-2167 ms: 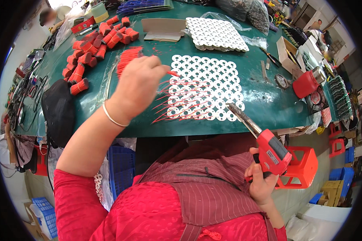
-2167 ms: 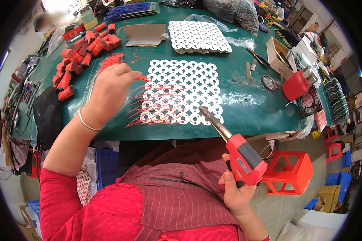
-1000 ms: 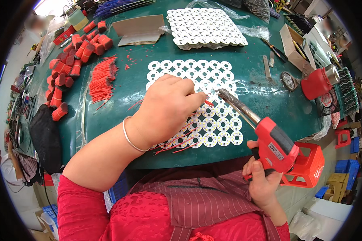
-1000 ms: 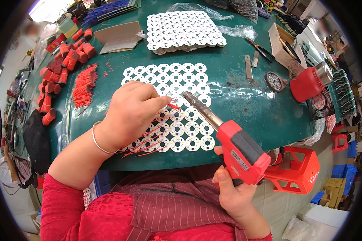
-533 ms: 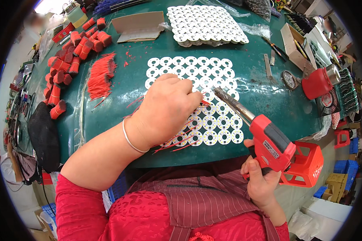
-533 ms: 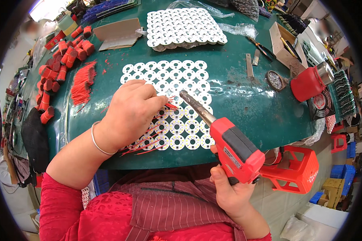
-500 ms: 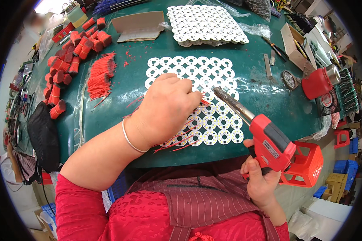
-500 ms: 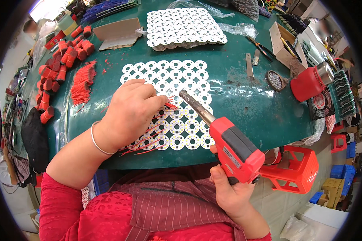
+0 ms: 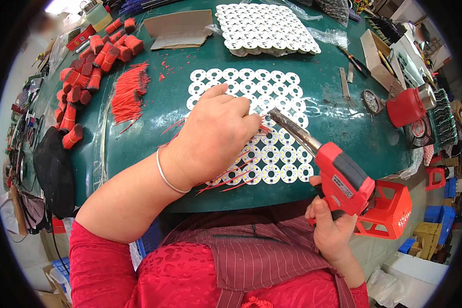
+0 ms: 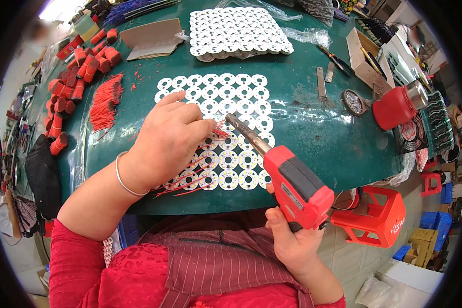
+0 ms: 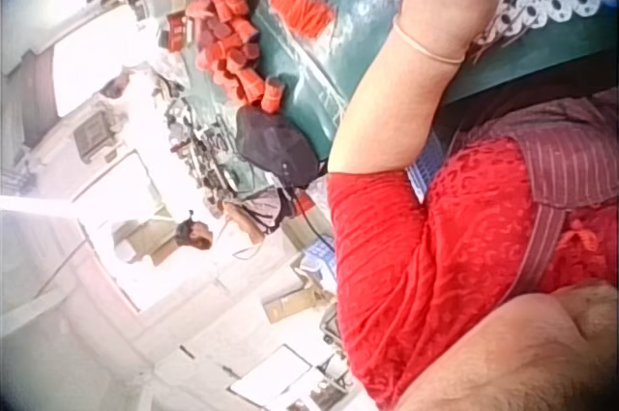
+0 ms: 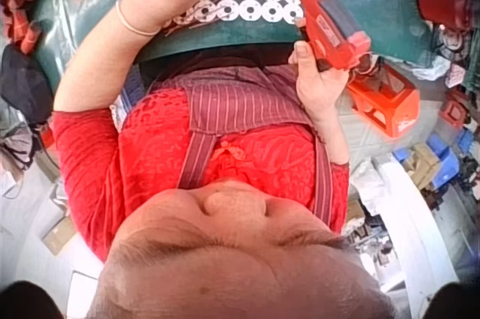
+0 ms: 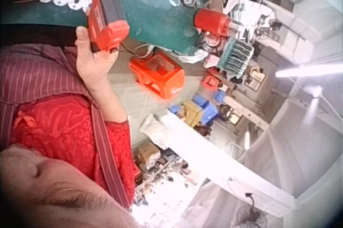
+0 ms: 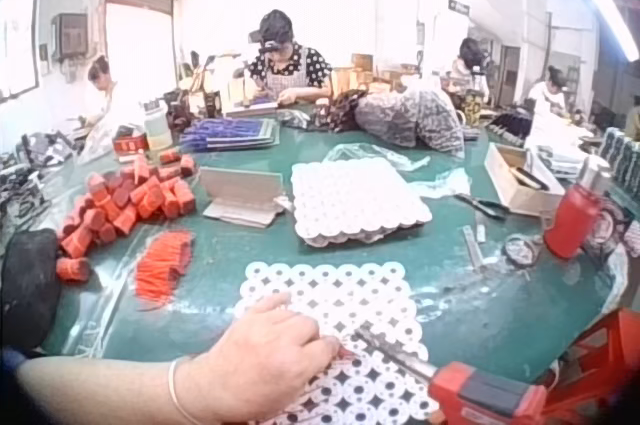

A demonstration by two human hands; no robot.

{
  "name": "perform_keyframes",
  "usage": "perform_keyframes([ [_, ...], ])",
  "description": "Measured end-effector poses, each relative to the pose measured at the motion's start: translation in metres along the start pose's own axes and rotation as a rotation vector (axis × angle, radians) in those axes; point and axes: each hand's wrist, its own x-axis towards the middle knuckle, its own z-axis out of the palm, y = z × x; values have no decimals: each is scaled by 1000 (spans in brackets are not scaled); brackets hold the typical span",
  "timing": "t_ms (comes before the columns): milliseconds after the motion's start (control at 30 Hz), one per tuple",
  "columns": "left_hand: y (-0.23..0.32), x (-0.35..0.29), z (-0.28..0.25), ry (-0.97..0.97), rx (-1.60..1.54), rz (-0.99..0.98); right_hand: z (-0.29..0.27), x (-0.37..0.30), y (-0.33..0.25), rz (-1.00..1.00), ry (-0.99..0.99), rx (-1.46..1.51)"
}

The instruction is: The person solders thin red wires onto circular LED component boards with a soldering iron gun and a spool of solder.

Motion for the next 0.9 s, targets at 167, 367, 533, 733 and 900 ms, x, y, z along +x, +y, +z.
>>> perform_keyframes([
  [167,1,1,-1,-15,9,-5,0,0,2,18,9,27],
  [367,0,0,-1,-12,10,-6,1,-1,3,-1,11,-14],
  [533,1,1,-1,-25,13,-6,-5,-2,11,-50,-42,-55],
  [733,-1,1,1,-19,20,-5,5,-1,1,2,26,22],
  [900,0,0,1,-22,24,-8,2,-1,3,-2,58,101],
])
